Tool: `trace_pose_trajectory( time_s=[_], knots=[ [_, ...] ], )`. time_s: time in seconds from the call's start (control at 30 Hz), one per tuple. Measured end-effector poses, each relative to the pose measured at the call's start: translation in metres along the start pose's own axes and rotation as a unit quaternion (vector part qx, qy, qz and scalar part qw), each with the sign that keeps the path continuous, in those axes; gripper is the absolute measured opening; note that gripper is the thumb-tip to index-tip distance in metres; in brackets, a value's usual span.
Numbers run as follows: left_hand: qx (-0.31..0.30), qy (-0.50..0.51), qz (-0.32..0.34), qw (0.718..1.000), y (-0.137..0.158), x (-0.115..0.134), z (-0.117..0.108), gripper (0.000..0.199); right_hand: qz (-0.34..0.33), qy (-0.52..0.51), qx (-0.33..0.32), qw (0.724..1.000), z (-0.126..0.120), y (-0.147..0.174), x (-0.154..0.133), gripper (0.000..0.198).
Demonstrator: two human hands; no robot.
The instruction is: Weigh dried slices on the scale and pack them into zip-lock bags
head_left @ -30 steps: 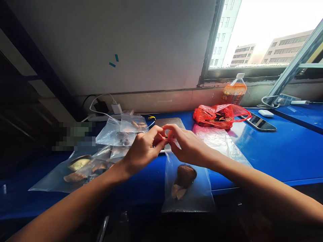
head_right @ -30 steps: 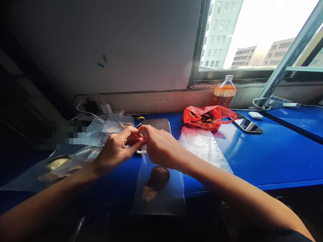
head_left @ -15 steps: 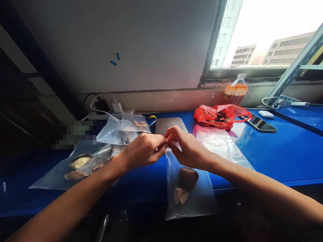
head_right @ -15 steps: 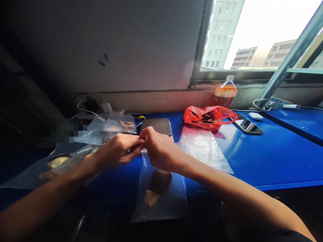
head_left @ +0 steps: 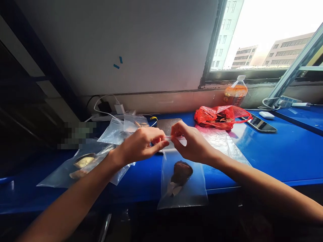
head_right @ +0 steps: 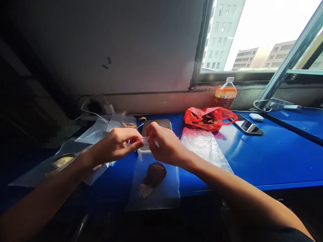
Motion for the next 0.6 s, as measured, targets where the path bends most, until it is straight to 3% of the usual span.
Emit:
trace_pose_trajectory(
  time_s=[0.2, 0.6],
  knots=[
    [-0.033, -0.009, 0.082, 0.996, 0.005, 0.013, -0.002, 0.025, -0.069, -0.028, 0.0, 0.997, -0.001, 0.003, -0.018, 0.017],
    [0.076, 0.042, 0.011, 0.996, 0.015, 0.005, -0.067, 0.035, -0.106, -0.031, 0.042, 0.993, -0.025, -0.005, -0.019, 0.017]
  ],
)
Point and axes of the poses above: each hand's wrist, its own y-axis away from the middle knuckle, its own z-axis out of the palm, x = y × z, the point moved 9 cm from there along -y, towards the middle knuckle, and after that the axes turned 14 degrees about y, right-handed, at the moved point
